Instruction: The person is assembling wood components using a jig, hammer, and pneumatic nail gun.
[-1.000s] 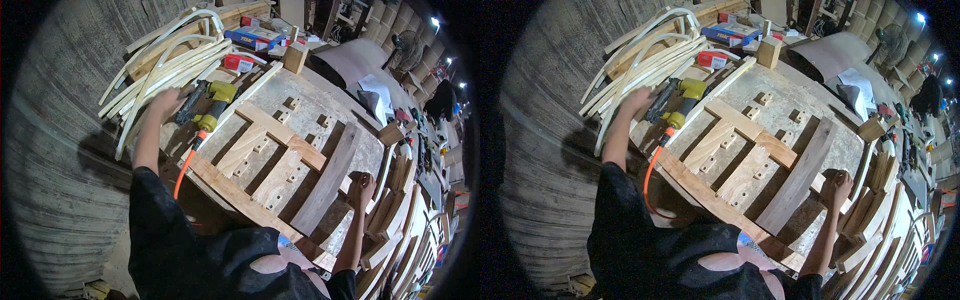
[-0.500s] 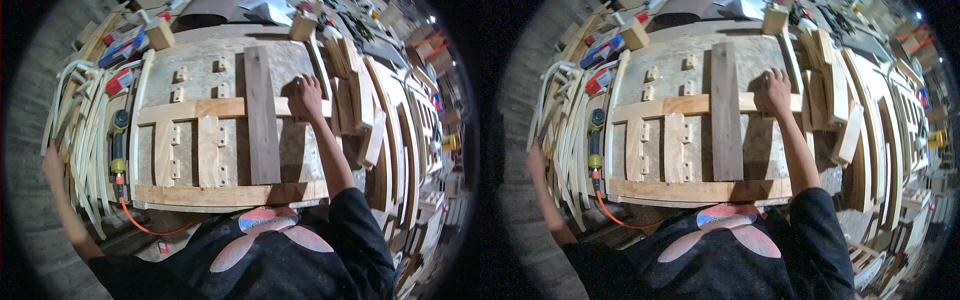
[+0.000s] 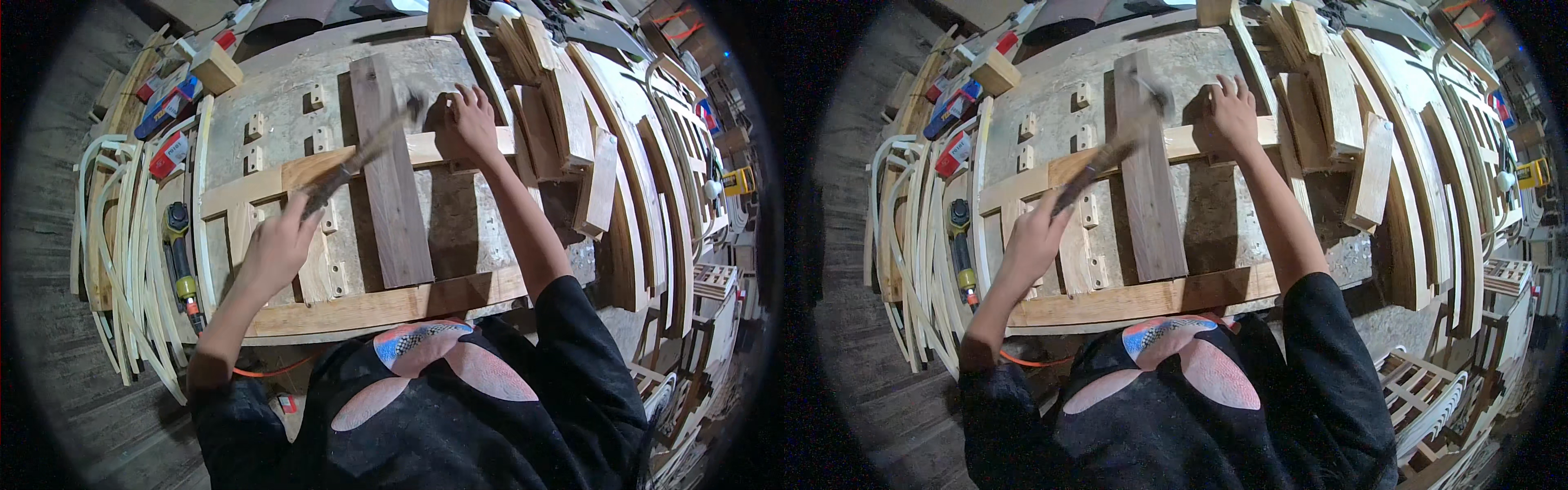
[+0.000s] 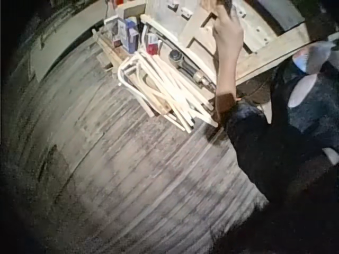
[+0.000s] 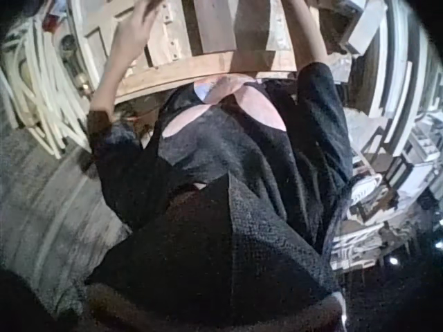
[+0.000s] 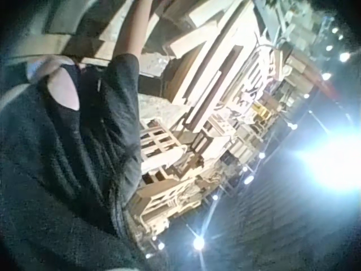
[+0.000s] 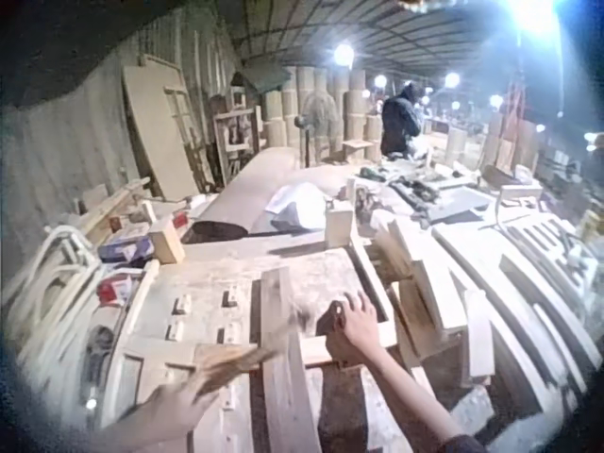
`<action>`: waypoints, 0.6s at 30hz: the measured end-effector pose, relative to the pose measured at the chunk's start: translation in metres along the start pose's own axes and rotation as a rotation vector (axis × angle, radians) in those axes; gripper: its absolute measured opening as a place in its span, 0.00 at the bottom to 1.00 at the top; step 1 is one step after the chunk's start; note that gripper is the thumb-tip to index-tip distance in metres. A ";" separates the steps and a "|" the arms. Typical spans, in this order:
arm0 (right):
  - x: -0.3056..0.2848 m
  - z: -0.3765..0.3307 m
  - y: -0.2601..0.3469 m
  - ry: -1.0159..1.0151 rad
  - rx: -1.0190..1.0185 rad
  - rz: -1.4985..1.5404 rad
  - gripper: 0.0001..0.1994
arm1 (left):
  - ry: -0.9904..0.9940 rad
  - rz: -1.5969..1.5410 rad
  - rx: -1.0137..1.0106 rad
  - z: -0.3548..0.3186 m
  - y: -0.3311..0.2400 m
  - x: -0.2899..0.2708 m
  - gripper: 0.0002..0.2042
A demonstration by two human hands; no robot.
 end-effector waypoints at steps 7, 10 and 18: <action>0.005 -0.002 -0.009 -0.031 0.032 0.001 0.16 | -0.032 0.077 0.089 0.014 -0.034 -0.025 0.10; 0.005 -0.002 -0.008 -0.025 0.041 0.004 0.17 | -0.115 -0.049 0.100 0.011 -0.042 -0.031 0.09; 0.004 -0.001 -0.008 -0.066 0.026 -0.008 0.17 | 0.141 -0.035 -0.148 0.007 0.018 0.007 0.10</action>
Point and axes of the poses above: each hand's wrist, its own z-axis towards the middle knuckle, its own x-axis out of the palm, y = z × x, the point moved 4 cm from there along z, towards the middle knuckle, and after that the axes turned 9 degrees about -x, right-handed, at the moved point
